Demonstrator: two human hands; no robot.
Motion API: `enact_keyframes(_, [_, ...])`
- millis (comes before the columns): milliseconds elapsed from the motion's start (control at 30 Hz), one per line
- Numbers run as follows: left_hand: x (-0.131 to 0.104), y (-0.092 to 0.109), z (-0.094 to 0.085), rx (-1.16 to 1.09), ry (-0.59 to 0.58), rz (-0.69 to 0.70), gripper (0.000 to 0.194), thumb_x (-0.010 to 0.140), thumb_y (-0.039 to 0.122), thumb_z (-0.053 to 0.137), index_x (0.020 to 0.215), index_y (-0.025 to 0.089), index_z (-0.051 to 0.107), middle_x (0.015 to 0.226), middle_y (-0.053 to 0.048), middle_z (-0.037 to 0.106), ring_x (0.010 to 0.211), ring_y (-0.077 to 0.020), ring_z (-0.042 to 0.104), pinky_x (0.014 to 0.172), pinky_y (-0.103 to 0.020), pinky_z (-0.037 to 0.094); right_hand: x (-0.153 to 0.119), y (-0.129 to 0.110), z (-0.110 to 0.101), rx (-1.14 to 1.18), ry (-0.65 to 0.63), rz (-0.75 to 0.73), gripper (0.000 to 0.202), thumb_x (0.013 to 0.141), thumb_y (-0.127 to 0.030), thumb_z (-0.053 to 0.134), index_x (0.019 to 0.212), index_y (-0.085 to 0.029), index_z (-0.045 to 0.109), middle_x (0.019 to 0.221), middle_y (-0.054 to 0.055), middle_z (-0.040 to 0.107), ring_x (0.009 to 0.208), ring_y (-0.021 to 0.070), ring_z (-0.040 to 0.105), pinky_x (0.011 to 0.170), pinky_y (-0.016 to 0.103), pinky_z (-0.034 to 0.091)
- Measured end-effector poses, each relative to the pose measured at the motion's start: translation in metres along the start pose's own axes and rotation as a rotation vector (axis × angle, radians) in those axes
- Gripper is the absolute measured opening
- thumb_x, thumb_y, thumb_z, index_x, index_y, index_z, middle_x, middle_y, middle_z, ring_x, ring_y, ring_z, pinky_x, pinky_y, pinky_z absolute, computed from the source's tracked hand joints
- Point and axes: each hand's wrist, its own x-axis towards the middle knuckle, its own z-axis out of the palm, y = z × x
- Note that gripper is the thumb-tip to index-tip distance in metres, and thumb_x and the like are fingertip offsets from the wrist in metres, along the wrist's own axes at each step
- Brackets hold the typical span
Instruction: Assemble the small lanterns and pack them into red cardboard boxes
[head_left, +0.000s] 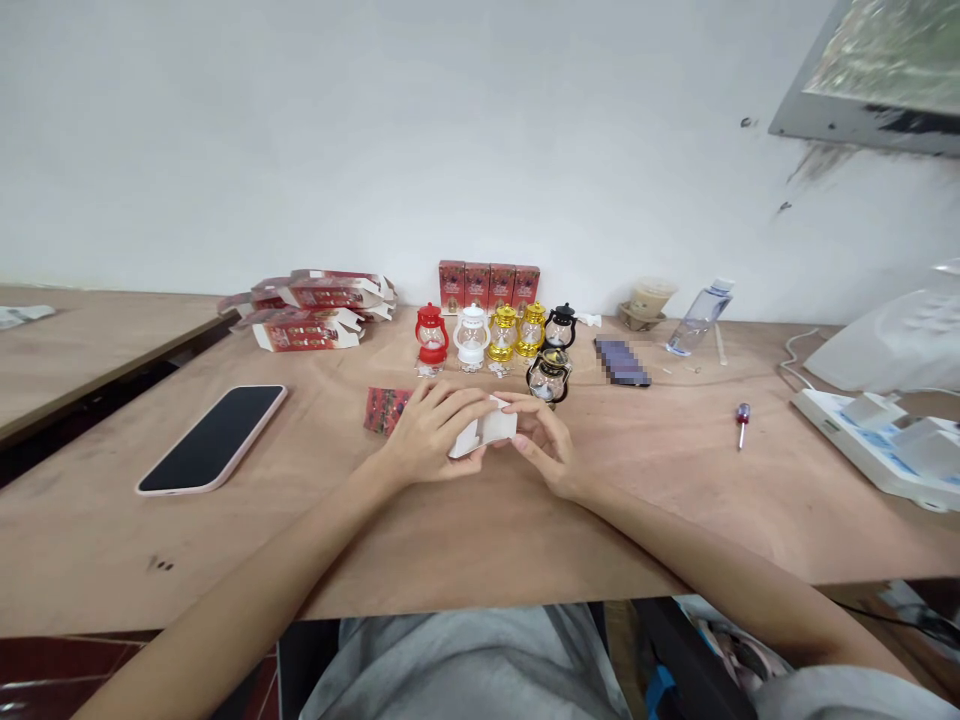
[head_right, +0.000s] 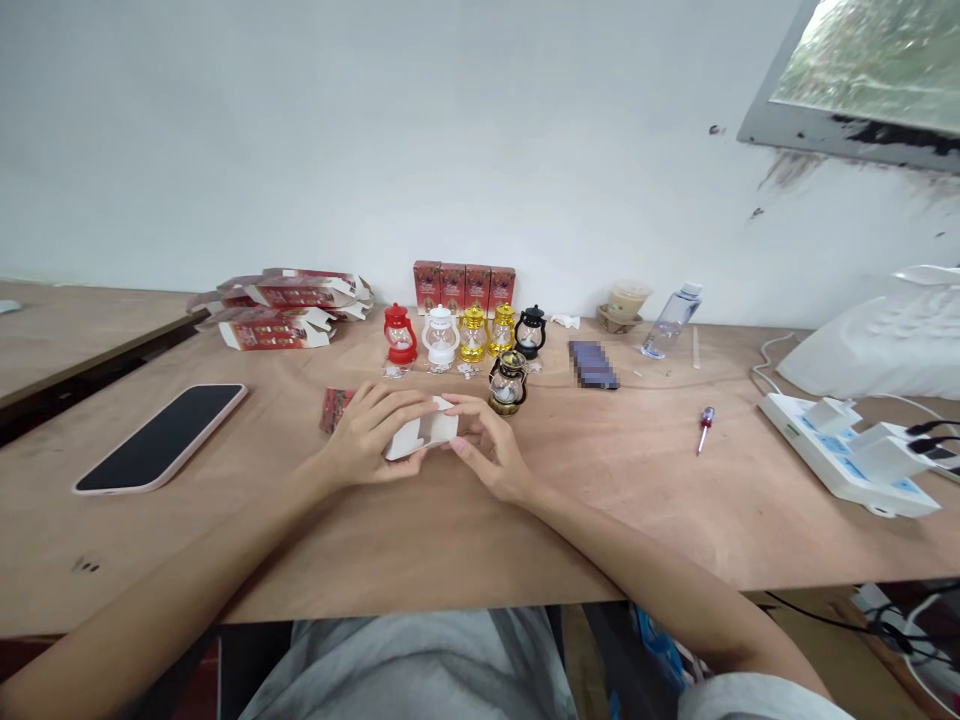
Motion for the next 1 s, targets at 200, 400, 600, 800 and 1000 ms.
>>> enact_keyframes(200, [0.0, 0.001, -0.002, 0.032, 0.003, 0.018, 0.029, 0.074, 0.028, 0.056, 0.1, 0.017, 0.055, 0.097, -0.01, 0.065, 0.08, -0.021, 0.055, 0.07, -0.035, 0.039, 0.001, -0.002, 0.0, -0.034, 0.061, -0.026, 0.019, 0.088, -0.04, 0.052, 0.098, -0.024, 0.055, 0.127, 0.009, 0.053, 0.107, 0.0207, 0.056, 0.081, 0.036, 0.051])
enact_keyframes(400, [0.0, 0.001, -0.002, 0.067, 0.019, 0.024, 0.011, 0.077, 0.027, 0.056, 0.084, 0.019, 0.058, 0.093, -0.008, 0.064, 0.08, -0.0198, 0.055, 0.07, -0.034, 0.039, 0.003, 0.008, -0.005, -0.021, 0.149, 0.05, 0.022, 0.083, -0.044, 0.056, 0.09, -0.023, 0.056, 0.122, 0.007, 0.057, 0.106, 0.0216, 0.056, 0.079, 0.035, 0.05])
enact_keyframes(600, [-0.002, 0.002, -0.002, 0.053, 0.036, -0.021, 0.01, 0.074, 0.024, 0.055, 0.081, 0.018, 0.06, 0.096, -0.011, 0.061, 0.083, -0.0204, 0.056, 0.069, -0.034, 0.044, 0.004, 0.007, -0.003, 0.135, 0.049, 0.152, 0.027, 0.08, -0.044, 0.06, 0.099, -0.025, 0.059, 0.123, 0.006, 0.053, 0.095, 0.0194, 0.058, 0.073, 0.035, 0.054])
enact_keyframes(800, [-0.003, 0.006, 0.0, -0.048, 0.07, -0.06, 0.012, 0.072, 0.022, 0.057, 0.084, 0.018, 0.058, 0.099, -0.012, 0.059, 0.086, -0.021, 0.057, 0.07, -0.034, 0.048, 0.006, -0.001, 0.008, 0.171, 0.043, 0.159, 0.033, 0.071, -0.039, 0.072, 0.097, -0.026, 0.055, 0.111, 0.003, 0.054, 0.089, 0.0149, 0.058, 0.077, 0.033, 0.055])
enact_keyframes(1000, [-0.002, 0.006, -0.001, -0.125, 0.051, 0.03, 0.038, 0.076, 0.027, 0.06, 0.111, 0.02, 0.049, 0.105, -0.013, 0.06, 0.09, -0.0208, 0.059, 0.074, -0.033, 0.048, 0.006, -0.005, 0.011, 0.181, 0.011, 0.166, 0.03, 0.07, -0.036, 0.073, 0.086, -0.024, 0.05, 0.106, 0.001, 0.057, 0.094, 0.0142, 0.058, 0.083, 0.032, 0.051])
